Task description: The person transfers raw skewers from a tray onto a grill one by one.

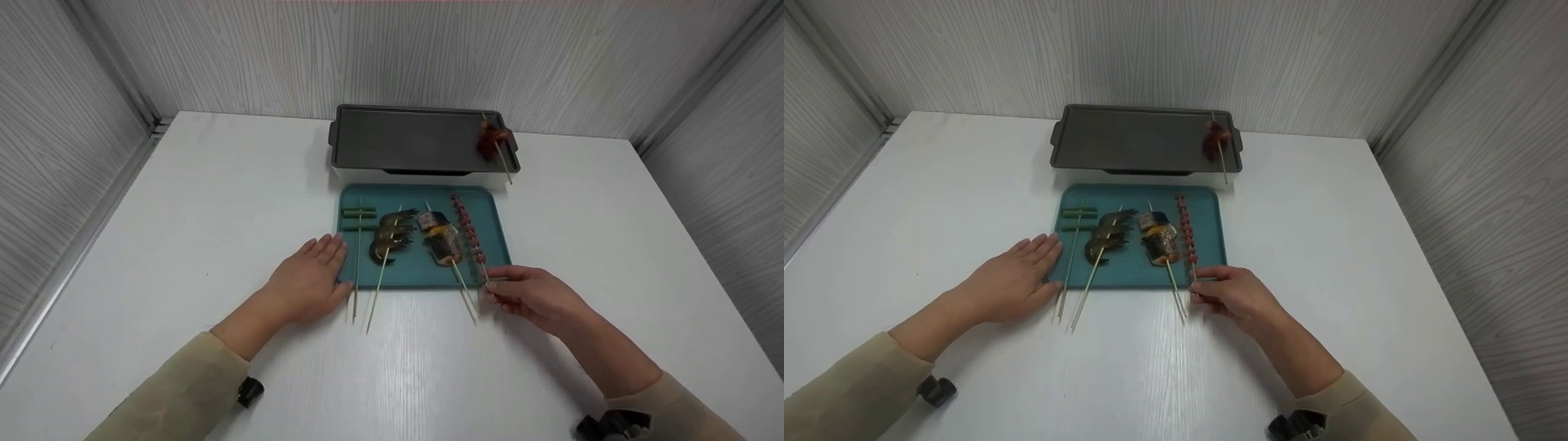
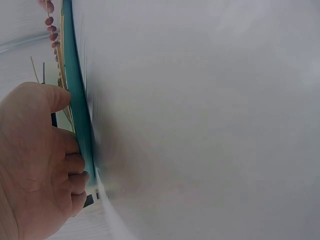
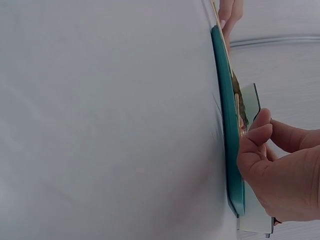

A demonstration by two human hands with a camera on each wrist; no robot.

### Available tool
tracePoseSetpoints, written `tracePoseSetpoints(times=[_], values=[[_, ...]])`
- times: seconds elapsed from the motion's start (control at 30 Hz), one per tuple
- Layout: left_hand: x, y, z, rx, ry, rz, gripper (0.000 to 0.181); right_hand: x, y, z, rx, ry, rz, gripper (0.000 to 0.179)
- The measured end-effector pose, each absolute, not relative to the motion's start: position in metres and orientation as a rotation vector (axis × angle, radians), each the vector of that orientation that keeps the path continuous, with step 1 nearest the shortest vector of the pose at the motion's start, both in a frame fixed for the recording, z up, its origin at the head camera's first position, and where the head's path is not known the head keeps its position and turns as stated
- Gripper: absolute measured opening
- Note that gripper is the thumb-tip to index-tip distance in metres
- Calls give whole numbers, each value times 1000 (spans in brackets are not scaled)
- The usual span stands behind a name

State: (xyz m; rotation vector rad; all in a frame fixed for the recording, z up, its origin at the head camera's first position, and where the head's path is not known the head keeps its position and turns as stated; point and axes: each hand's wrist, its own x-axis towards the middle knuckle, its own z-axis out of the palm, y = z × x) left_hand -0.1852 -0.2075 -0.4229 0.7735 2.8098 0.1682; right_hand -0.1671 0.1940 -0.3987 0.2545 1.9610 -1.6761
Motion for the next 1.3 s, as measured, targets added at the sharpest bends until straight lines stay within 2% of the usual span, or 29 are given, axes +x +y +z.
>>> tracePoseSetpoints(times=[0.3,0.77,1.0,1.3], values=[[-183,-208,-420,780,2826,140,75,-160,196,-387,240,1948,-1698,52],[-183,-210,-419,768,2814,158,74,-152,201,-357,133,1990,-1693,47],[-182,-210,-421,760,2815,167,75,-162,193,-339,110,2028,-1729,35],[-183,-207,-423,773,2803,178,75,-188,180,-325,119,2050,-1754,41]])
